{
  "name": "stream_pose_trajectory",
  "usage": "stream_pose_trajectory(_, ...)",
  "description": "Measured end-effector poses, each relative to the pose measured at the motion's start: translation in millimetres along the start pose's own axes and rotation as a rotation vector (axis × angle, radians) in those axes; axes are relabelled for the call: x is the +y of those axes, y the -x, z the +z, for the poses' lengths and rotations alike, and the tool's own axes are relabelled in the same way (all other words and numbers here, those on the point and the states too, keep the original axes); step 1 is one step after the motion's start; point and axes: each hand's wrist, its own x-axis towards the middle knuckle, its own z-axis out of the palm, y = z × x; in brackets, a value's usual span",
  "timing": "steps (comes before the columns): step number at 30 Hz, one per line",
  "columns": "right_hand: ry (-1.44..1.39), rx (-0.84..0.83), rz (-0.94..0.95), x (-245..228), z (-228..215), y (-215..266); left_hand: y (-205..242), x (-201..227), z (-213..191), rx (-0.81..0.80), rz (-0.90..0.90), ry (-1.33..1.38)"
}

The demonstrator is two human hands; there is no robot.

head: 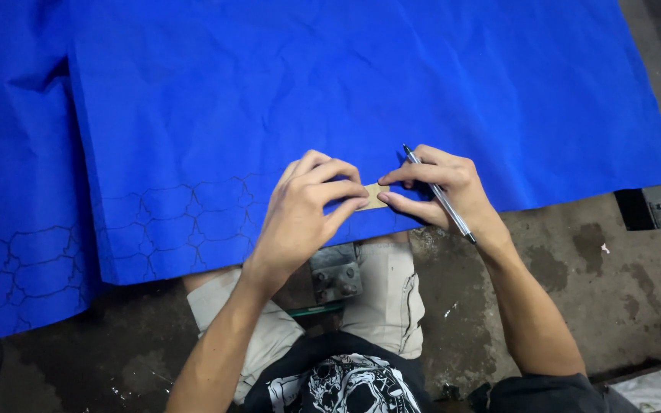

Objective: The person uses a pen and a small cardboard template to trace a repeating hexagonal pattern onto a large blue sheet. They repeatedly reposition the template and trace its outline to extend the pattern across the surface.

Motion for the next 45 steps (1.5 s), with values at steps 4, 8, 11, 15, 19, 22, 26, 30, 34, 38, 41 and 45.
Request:
stream_pose_trajectory(4,-0.002,0.004,0.004,-1.0,-1.7,0.2,-6.2,-4.4,6.9,-0.052,0.028,-0.093)
stream_pose_trajectory(8,-0.03,0.011,-0.013,-0.9,-3.4,-1.4,-7.2,-8.6,7.7,-0.047,0.008,0.012)
stream_pose_trajectory(11,-0.046,0.02,-0.017,-2.3,-4.3,-1.2,-4.1,-9.9,10.8,-0.009,0.005,0.032)
stream_pose_trajectory(15,-0.05,0.018,-0.037,1.0,-3.8,-1.1,-2.1,-11.7,12.3,0.032,0.006,0.055)
stream_pose_trajectory(19,-0.046,0.023,-0.04,-1.6,-4.2,-1.5,-2.8,-10.6,12.5,0.035,0.016,0.053)
stream_pose_trajectory(22,-0.046,0.027,-0.042,-1.9,-3.9,-1.4,-2.8,-10.5,12.2,0.048,0.013,0.068)
stream_pose_trajectory(26,-0.045,0.025,-0.045,-2.0,-4.5,-0.7,-2.8,-11.5,11.8,0.044,-0.008,0.088)
stream_pose_trajectory(30,-0.041,0.021,-0.05,-0.3,-4.6,-0.2,-3.3,-10.3,10.6,0.037,-0.01,0.092)
stream_pose_trajectory(34,-0.038,0.02,-0.048,0.2,-4.1,0.4,-2.9,-11.1,11.3,0.035,-0.012,0.089)
stream_pose_trajectory(38,-0.033,0.019,-0.044,-0.4,-3.7,0.2,-2.6,-12.0,12.1,0.036,-0.021,0.088)
stream_pose_trajectory(41,-0.034,0.017,-0.041,-0.2,-3.3,-0.2,-2.3,-12.2,12.0,0.036,-0.028,0.098)
stream_pose_trajectory(45,-0.03,0.018,-0.041,-1.2,-3.6,-1.4,-1.6,-11.9,12.4,0.044,-0.023,0.102)
